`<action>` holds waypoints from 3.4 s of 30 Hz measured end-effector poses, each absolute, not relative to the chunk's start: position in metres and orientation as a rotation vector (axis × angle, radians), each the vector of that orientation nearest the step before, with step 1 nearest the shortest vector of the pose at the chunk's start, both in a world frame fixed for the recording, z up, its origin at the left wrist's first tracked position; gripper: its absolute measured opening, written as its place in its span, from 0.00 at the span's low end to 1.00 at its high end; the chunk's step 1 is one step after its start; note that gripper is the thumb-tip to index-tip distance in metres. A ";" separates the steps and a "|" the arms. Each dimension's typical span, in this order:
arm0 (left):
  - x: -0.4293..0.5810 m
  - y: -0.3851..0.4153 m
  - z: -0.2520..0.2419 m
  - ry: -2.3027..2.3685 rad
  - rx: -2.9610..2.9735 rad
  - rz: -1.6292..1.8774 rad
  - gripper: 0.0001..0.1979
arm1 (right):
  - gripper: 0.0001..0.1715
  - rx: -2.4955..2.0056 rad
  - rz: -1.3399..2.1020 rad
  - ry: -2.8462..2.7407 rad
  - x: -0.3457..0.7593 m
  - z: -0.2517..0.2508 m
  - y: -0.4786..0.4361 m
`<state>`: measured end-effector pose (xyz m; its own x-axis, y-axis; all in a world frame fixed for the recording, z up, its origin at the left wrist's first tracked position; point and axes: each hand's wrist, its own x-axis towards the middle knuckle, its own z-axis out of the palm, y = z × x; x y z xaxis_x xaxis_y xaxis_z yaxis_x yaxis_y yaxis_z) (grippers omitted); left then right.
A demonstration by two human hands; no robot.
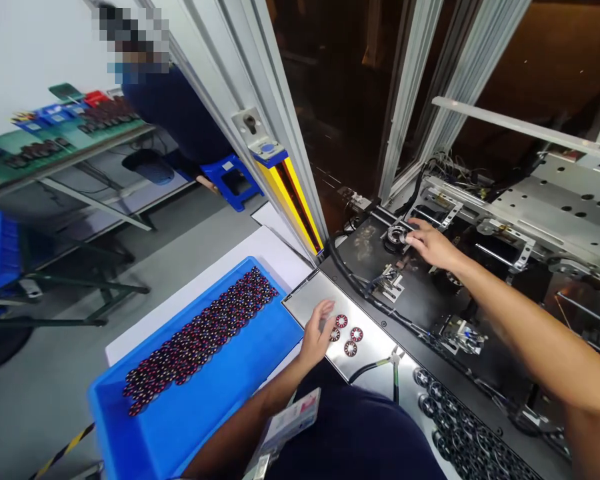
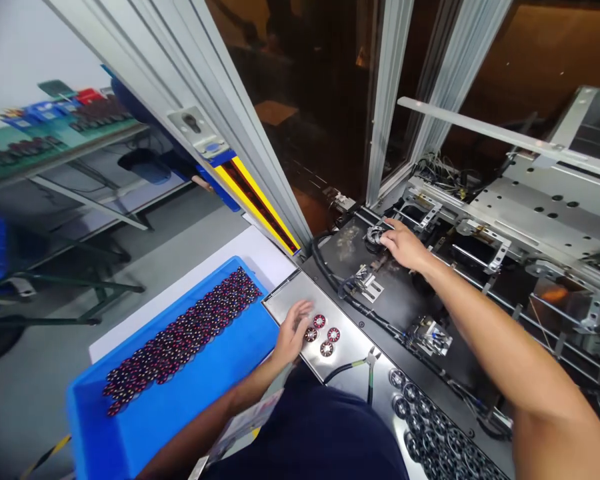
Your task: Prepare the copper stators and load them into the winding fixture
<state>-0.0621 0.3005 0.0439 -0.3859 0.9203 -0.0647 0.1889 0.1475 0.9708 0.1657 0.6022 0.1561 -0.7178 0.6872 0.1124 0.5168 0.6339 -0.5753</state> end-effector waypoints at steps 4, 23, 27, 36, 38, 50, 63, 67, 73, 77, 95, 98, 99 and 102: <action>-0.058 0.291 0.020 1.767 1.093 1.296 0.25 | 0.12 -0.979 0.701 -2.603 0.147 0.119 0.643; -0.058 0.289 0.015 1.774 1.107 1.297 0.25 | 0.15 -1.155 0.553 -2.840 0.128 0.090 0.666; -0.057 0.288 0.013 1.773 1.095 1.310 0.26 | 0.14 -1.182 0.489 -2.838 0.128 0.091 0.661; -0.057 0.290 0.011 1.794 1.128 1.345 0.24 | 0.24 -1.002 0.161 -2.857 0.158 0.116 0.612; -0.058 0.291 0.014 1.795 1.161 1.355 0.24 | 0.29 -0.928 0.123 -2.927 0.166 0.117 0.605; -0.027 0.261 0.077 1.507 1.889 1.081 0.20 | 0.28 -0.959 0.043 -3.032 0.150 0.122 0.603; 0.086 0.276 0.036 0.842 2.348 0.268 0.19 | 0.36 -0.942 0.007 -2.416 0.256 0.202 0.361; 0.088 0.273 0.037 0.886 2.243 0.246 0.09 | 0.30 -1.194 0.267 -2.183 0.297 0.156 0.254; 0.071 0.272 0.068 0.867 1.938 0.383 0.09 | 0.23 -1.259 0.529 -2.173 0.289 0.113 0.217; 0.056 0.267 0.106 0.791 1.708 0.527 0.15 | 0.26 -1.210 0.665 -2.150 0.277 0.132 0.222; 0.036 0.266 0.182 0.649 1.717 0.847 0.17 | 0.16 -1.083 1.806 -1.816 0.273 0.219 0.269; 0.034 0.266 0.183 0.634 1.734 0.808 0.17 | 0.16 -0.975 1.854 -1.962 0.272 0.226 0.271; 0.034 0.265 0.180 0.650 1.746 0.808 0.19 | 0.17 -0.949 1.854 -2.020 0.273 0.228 0.273; 0.037 0.267 0.159 0.844 1.911 0.789 0.27 | 0.17 -0.907 1.712 -2.167 0.281 0.233 0.299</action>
<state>0.0366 0.2670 0.1592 0.5679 0.8008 0.1904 0.2438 -0.3846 0.8903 0.2810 0.2988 0.2334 -0.7806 0.5958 -0.1890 0.3215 0.1234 -0.9388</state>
